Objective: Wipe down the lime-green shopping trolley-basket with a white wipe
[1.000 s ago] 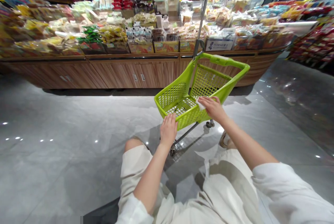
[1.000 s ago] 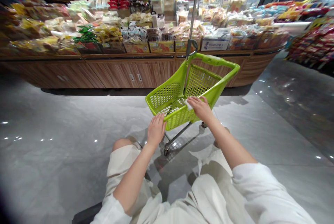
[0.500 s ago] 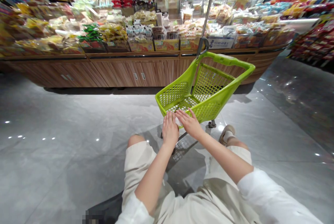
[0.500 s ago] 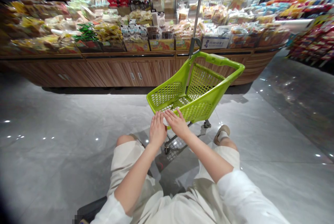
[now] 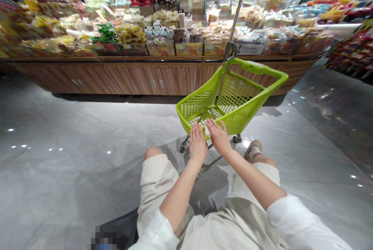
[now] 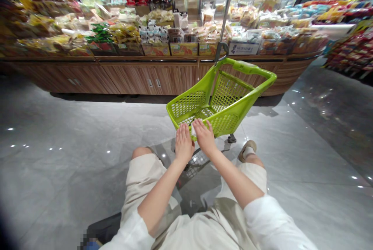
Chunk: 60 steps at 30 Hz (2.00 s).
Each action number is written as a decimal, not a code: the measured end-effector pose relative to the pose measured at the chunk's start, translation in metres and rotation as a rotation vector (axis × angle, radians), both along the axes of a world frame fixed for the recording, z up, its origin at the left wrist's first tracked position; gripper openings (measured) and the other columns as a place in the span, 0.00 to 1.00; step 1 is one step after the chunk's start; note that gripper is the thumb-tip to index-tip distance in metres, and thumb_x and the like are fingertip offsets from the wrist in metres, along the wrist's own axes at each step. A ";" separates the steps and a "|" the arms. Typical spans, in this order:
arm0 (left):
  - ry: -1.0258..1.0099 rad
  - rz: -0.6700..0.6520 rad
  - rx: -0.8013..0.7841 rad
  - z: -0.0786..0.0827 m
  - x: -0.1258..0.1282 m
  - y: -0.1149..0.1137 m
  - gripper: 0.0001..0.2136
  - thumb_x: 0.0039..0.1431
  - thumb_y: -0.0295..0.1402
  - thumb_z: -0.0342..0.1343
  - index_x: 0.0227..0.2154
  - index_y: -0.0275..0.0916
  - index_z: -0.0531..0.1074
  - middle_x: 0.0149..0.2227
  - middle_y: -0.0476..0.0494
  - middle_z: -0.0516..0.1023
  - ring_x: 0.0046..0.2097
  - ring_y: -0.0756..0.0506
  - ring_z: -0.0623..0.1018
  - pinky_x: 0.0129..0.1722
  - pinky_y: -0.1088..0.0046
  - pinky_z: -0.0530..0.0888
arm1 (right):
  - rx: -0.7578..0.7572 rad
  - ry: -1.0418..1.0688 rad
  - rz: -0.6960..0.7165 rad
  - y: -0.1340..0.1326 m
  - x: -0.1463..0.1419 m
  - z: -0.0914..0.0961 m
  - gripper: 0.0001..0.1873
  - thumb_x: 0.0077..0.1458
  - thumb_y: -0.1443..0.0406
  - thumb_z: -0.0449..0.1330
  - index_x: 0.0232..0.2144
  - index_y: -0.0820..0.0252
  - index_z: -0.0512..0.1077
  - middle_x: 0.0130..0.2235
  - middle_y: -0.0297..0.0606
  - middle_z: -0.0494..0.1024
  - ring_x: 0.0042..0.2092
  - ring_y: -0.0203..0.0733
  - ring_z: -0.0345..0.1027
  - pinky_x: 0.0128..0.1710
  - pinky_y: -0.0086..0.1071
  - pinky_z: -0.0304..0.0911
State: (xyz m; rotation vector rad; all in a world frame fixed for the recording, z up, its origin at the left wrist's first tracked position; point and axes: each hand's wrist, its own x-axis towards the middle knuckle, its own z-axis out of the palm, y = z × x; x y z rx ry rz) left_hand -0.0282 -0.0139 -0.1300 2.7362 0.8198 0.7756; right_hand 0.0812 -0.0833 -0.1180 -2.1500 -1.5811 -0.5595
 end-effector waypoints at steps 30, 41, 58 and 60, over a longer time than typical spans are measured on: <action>0.024 -0.051 0.011 0.003 -0.010 -0.001 0.42 0.56 0.33 0.56 0.68 0.21 0.40 0.71 0.23 0.47 0.72 0.35 0.46 0.69 0.54 0.54 | 0.078 -0.038 -0.194 -0.022 0.066 0.011 0.28 0.57 0.77 0.46 0.56 0.60 0.68 0.60 0.44 0.72 0.64 0.48 0.62 0.66 0.54 0.39; 0.057 -0.043 0.032 0.002 -0.011 -0.001 0.40 0.58 0.32 0.54 0.68 0.23 0.41 0.71 0.25 0.47 0.72 0.36 0.47 0.70 0.56 0.53 | -0.031 -0.138 -0.005 -0.037 0.097 0.020 0.31 0.56 0.77 0.46 0.60 0.57 0.65 0.61 0.41 0.71 0.63 0.42 0.63 0.67 0.49 0.39; 0.060 -0.059 0.037 0.002 -0.015 -0.002 0.41 0.57 0.32 0.56 0.68 0.21 0.41 0.71 0.23 0.46 0.72 0.36 0.46 0.70 0.56 0.53 | 0.000 -0.057 -0.102 -0.039 0.091 0.021 0.32 0.55 0.78 0.46 0.60 0.56 0.65 0.61 0.42 0.71 0.64 0.45 0.62 0.68 0.54 0.34; 0.050 -0.057 0.034 0.002 -0.014 -0.003 0.41 0.57 0.32 0.56 0.68 0.21 0.41 0.71 0.22 0.46 0.72 0.36 0.45 0.70 0.56 0.53 | 0.063 -0.023 -0.236 -0.037 0.086 0.019 0.33 0.54 0.78 0.46 0.60 0.58 0.65 0.62 0.44 0.70 0.64 0.48 0.62 0.67 0.58 0.32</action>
